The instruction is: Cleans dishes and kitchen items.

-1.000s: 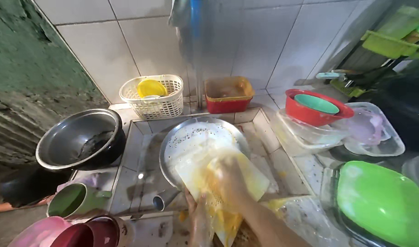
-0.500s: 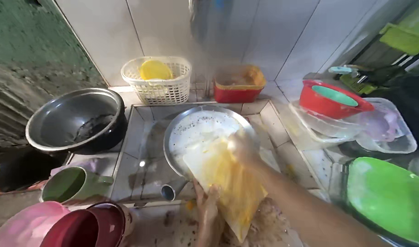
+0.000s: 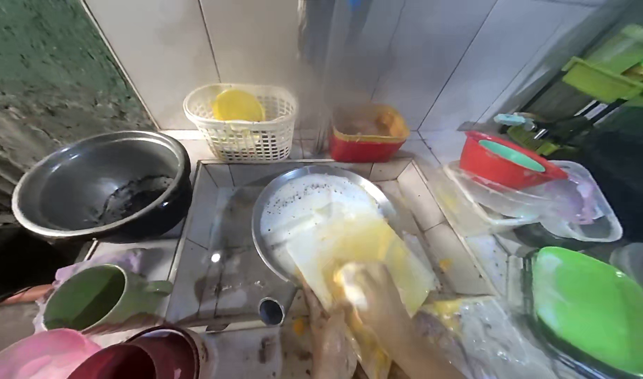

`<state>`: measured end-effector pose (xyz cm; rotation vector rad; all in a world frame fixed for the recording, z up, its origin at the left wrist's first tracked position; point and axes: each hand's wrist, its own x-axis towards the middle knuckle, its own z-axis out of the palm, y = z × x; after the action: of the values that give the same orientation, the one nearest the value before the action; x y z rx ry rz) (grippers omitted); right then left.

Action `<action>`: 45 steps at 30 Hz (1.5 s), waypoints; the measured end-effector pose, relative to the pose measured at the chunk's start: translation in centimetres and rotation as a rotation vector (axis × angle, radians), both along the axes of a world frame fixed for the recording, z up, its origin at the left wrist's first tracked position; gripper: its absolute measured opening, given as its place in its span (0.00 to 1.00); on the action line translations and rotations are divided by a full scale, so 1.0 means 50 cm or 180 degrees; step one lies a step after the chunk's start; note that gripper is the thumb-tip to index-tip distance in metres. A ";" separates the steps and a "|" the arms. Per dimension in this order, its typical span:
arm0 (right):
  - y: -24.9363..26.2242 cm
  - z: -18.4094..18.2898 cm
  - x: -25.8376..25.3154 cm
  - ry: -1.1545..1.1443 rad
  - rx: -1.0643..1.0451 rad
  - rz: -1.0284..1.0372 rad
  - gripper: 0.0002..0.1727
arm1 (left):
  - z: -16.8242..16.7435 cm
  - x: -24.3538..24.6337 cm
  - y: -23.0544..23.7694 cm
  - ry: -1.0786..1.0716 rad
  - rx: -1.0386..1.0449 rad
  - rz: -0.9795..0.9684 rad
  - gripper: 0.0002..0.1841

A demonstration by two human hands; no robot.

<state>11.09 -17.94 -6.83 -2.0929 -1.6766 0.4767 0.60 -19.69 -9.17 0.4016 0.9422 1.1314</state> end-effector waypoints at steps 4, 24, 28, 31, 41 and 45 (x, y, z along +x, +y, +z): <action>0.113 0.026 0.097 -0.0167 -0.0250 -0.0170 0.27 | -0.007 0.000 0.007 0.0195 0.0057 -0.0125 0.49; 0.131 0.022 0.122 -0.0253 -0.0189 -0.0123 0.27 | 0.012 -0.002 0.001 0.0164 -0.0143 -0.0186 0.46; -0.020 0.007 0.014 0.0049 -0.0227 0.0125 0.28 | 0.005 -0.003 -0.014 -0.0177 -0.0081 0.0028 0.49; 0.044 0.036 0.062 -0.0139 -0.0723 0.0413 0.29 | 0.002 -0.006 -0.005 -0.0027 -0.0077 -0.0133 0.49; 0.033 0.025 0.053 0.0192 -0.0452 0.0458 0.23 | -0.002 0.001 -0.012 0.0052 -0.0031 -0.0017 0.48; 0.177 0.019 0.172 0.0441 0.0323 -0.0813 0.20 | -0.016 -0.006 0.001 0.0631 0.0560 -0.0263 0.50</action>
<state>19.69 -9.08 -5.85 -2.1092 -1.3067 0.4347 0.33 -19.65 -9.97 0.7001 0.9919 1.1167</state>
